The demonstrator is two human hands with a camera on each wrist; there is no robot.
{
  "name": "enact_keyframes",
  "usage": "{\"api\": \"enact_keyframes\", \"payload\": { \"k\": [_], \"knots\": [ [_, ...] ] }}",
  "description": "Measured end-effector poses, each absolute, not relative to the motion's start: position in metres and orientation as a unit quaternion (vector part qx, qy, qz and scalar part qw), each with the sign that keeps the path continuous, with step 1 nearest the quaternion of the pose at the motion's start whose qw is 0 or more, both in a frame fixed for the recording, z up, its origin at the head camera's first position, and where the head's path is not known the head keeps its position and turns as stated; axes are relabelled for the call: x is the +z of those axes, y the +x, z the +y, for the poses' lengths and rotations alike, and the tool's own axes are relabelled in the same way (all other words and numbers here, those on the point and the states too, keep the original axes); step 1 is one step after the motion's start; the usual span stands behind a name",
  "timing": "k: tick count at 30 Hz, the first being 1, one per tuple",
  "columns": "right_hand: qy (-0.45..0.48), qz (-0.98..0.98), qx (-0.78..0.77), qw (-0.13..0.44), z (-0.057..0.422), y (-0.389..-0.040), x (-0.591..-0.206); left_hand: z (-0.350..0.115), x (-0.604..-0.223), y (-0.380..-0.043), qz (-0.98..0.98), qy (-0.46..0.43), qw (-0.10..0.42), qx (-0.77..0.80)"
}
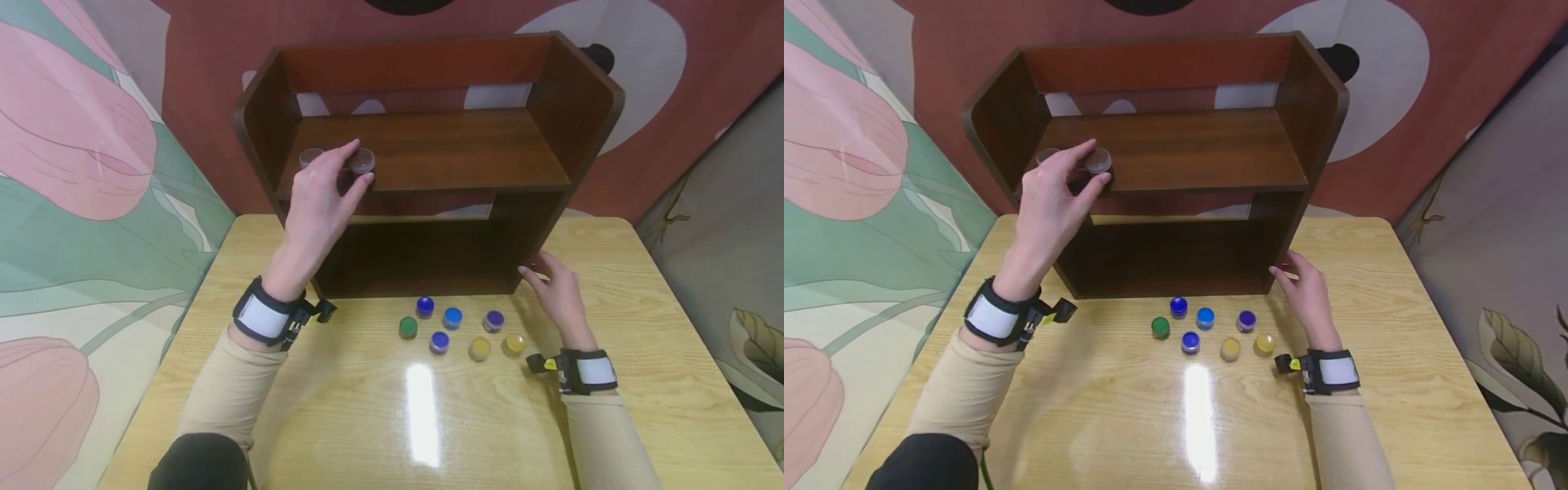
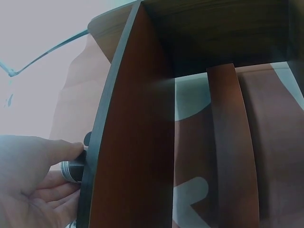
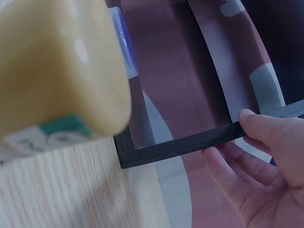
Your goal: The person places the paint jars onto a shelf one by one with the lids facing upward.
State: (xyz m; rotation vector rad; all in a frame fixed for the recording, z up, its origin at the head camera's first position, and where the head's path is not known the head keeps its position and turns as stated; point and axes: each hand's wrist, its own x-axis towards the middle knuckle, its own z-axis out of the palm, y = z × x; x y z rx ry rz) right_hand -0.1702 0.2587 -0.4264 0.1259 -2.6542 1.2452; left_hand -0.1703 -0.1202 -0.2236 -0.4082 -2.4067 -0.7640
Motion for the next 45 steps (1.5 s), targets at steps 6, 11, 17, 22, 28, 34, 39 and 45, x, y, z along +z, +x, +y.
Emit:
{"api": "enact_keyframes", "payload": {
  "k": [6, 11, 17, 22, 28, 34, 39, 45],
  "knots": [
    [0.039, -0.901, 0.421, 0.099, 0.2585, -0.1699, -0.4264, -0.1187, -0.2242, -0.1703, -0.908, -0.144, 0.280, -0.278],
    [0.040, -0.901, 0.422, 0.098, 0.2585, -0.1696, -0.4272, -0.1184, -0.2259, -0.1711, -0.908, -0.144, 0.279, -0.278],
    [0.039, -0.900, 0.424, 0.095, 0.2585, -0.1689, -0.4273, -0.1176, -0.2269, -0.1719, -0.911, -0.142, 0.276, -0.272],
    [0.040, -0.900, 0.423, 0.097, 0.2583, -0.1691, -0.4271, -0.1168, -0.2267, -0.1724, -0.914, -0.136, 0.271, -0.269],
    [0.041, -0.901, 0.420, 0.100, 0.2581, -0.1697, -0.4266, -0.1155, -0.2257, -0.1721, -0.916, -0.130, 0.271, -0.266],
    [0.040, -0.900, 0.422, 0.102, 0.2578, -0.1701, -0.4261, -0.1142, -0.2252, -0.1716, -0.919, -0.123, 0.268, -0.262],
    [0.042, -0.899, 0.423, 0.105, 0.2579, -0.1703, -0.4262, -0.1134, -0.2248, -0.1691, -0.916, -0.132, 0.283, -0.252],
    [0.038, -0.898, 0.426, 0.100, 0.2586, -0.1709, -0.4262, -0.1134, -0.2228, -0.1651, -0.907, -0.148, 0.317, -0.236]
  ]
}}
